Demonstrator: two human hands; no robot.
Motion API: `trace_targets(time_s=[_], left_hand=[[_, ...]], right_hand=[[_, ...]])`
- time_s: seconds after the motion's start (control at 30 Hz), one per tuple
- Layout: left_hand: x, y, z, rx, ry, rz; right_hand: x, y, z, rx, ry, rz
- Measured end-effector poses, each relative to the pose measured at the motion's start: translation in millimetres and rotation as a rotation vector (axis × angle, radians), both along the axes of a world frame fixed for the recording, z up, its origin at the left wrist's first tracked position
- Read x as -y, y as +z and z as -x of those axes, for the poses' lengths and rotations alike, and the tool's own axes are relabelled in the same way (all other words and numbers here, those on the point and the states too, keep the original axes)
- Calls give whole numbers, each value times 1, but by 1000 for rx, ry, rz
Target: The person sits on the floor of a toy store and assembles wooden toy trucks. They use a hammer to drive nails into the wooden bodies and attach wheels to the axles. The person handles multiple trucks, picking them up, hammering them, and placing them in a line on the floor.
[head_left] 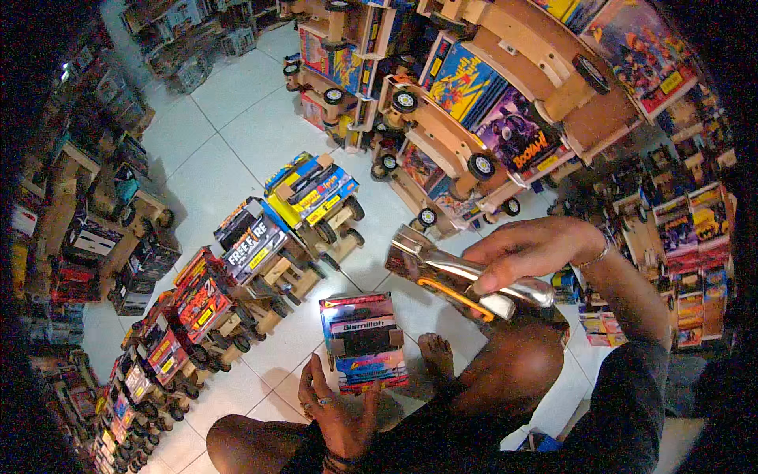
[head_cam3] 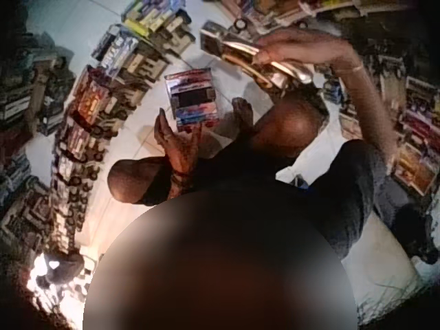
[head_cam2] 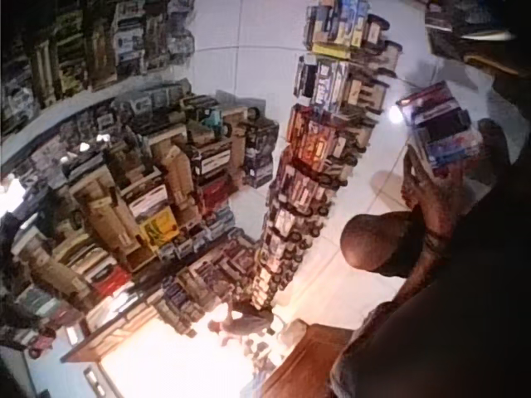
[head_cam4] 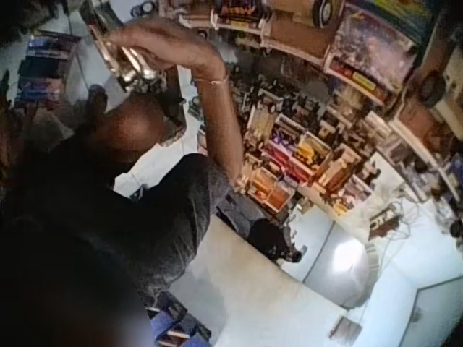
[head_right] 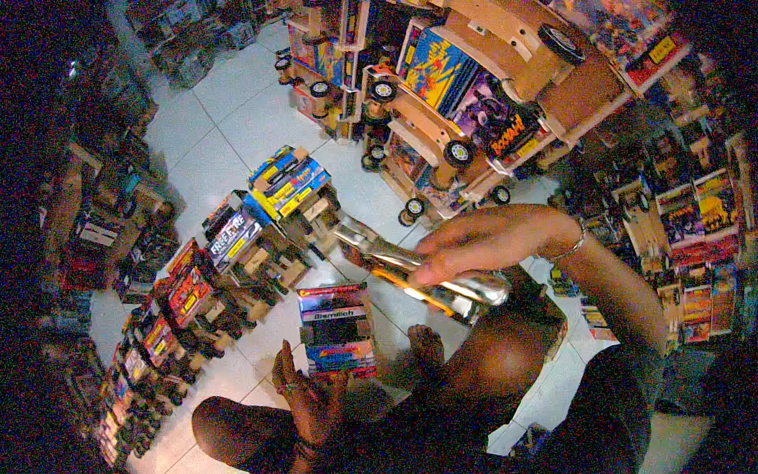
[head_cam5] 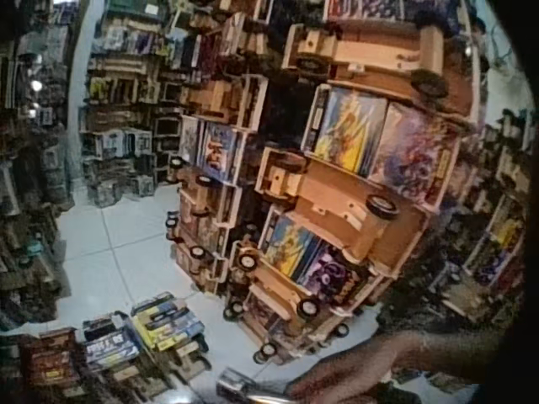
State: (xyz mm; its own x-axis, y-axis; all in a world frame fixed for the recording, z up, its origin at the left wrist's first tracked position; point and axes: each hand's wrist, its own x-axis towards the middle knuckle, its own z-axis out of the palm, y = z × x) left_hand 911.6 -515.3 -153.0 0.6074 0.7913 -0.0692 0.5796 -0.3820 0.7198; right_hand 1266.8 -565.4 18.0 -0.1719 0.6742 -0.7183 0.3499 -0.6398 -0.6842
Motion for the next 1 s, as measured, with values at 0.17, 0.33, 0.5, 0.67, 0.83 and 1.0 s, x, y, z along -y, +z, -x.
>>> trace_targets(time_s=[0.17,0.33,0.5,0.67,0.83,1.0], left_hand=[[1,24,-15,49,-92,-193],[-3,85,-38,100,2,149],[0,123,-66,460,234,656],[-2,141,-50,749,396,1044],[5,135,-18,691,515,1076],[6,139,34,266,556,675]], right_hand=[[-22,-19,2,-277,-141,-163],[-27,-26,14,258,115,-195],[-20,-35,73,-123,-101,-706],[-28,-42,97,-65,58,-1037],[-11,-60,48,-14,58,-900],[22,-128,76,83,2,-602]])
